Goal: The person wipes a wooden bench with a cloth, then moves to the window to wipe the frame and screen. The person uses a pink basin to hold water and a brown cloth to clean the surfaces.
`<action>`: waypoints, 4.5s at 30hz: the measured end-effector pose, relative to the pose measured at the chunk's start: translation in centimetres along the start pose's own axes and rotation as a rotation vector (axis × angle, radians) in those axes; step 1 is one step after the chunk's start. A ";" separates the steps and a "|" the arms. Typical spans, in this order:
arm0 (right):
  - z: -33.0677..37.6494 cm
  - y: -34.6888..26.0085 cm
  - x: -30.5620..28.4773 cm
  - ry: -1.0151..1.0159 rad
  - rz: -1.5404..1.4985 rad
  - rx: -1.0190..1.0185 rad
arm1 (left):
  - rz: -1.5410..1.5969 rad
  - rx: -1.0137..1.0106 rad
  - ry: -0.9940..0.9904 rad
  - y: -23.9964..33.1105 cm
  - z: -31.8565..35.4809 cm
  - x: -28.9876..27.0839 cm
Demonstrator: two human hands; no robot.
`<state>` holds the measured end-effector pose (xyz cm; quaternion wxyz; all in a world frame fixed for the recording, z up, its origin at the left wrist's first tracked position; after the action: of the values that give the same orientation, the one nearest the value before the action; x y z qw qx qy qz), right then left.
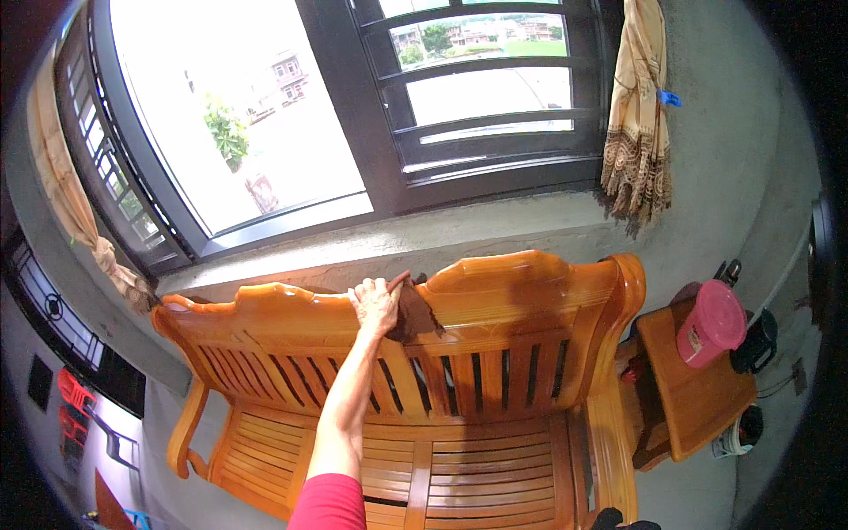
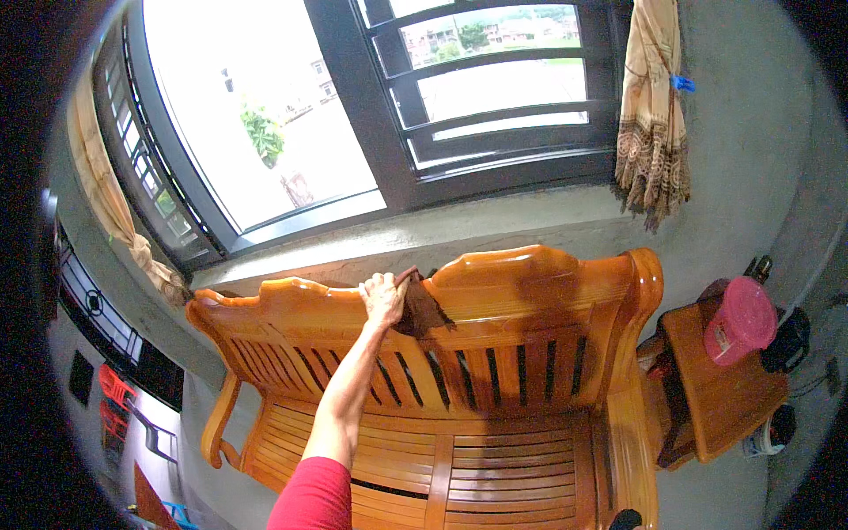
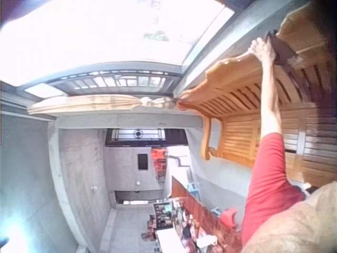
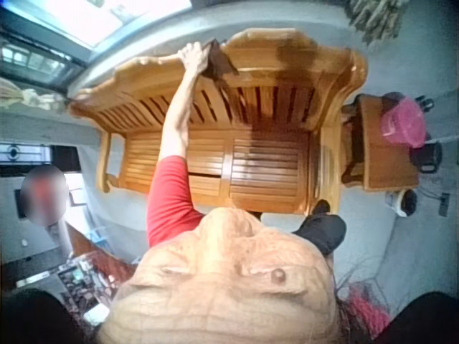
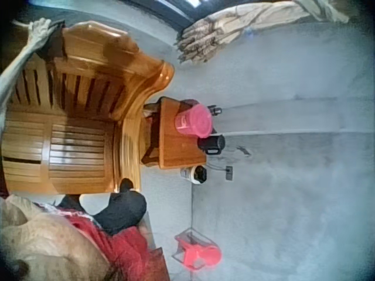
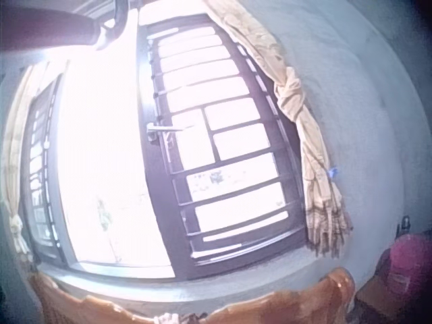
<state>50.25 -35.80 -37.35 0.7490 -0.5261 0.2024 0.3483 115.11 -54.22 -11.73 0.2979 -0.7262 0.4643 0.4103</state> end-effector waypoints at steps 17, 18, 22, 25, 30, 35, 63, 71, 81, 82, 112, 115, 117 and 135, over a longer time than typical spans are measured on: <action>-2.4 3.9 -2.2 0.004 -0.018 0.011 | 0.135 0.035 -0.022 2.9 -0.6 0.9; -2.7 4.2 -2.6 0.001 -0.017 0.009 | 0.142 0.016 -0.038 2.8 -0.7 0.8; -2.7 5.5 -2.9 0.007 -0.016 0.007 | 0.134 -0.257 -0.045 3.5 -2.1 -0.1; -2.7 6.5 -3.5 0.012 -0.013 0.007 | 0.221 0.011 0.148 4.3 0.3 0.3; -1.9 8.1 -4.2 0.022 -0.022 0.018 | 0.175 0.176 0.016 3.4 1.0 -0.7; -0.8 10.3 -4.8 0.042 -0.019 0.017 | 0.094 -0.098 0.026 1.6 -1.5 -0.7; -0.2 13.0 -5.0 0.070 -0.010 0.020 | 0.451 -0.068 0.133 3.0 -0.7 -0.4; 1.5 14.9 -5.2 0.111 0.005 0.037 | 0.133 0.126 0.132 4.3 -0.3 0.6; 2.2 16.5 -4.5 0.121 -0.005 0.047 | 0.112 0.054 0.045 3.9 -1.3 1.2; 2.3 16.3 -4.3 0.113 -0.019 0.058 | 0.108 -0.006 -0.025 3.7 -1.4 1.1; -4.1 5.8 -3.1 -0.104 -0.077 -0.002 | 0.276 -0.075 0.004 4.7 -1.2 -0.2; -3.8 5.2 -2.8 -0.120 -0.087 -0.004 | 0.260 -0.043 0.033 4.1 -1.4 0.9; -4.1 4.6 -2.3 -0.134 -0.095 -0.011 | 0.274 -0.051 0.001 3.6 -1.4 1.4; -4.0 -1.1 0.4 -0.253 -0.147 -0.087 | 0.848 0.174 0.204 10.5 -1.1 -1.0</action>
<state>51.57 -39.66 -38.32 0.7685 -0.5232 0.0522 0.3646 105.55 -58.79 -10.86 0.1158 -0.4806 0.7808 0.3821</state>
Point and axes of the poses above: each hand's wrist, its own z-axis away from the middle knuckle, its own x-axis out of the palm, y = z × x, the point moved 4 cm from there along -z, towards the middle knuckle, and after that the axes turned 3 degrees about -y, right-handed, at the moved point
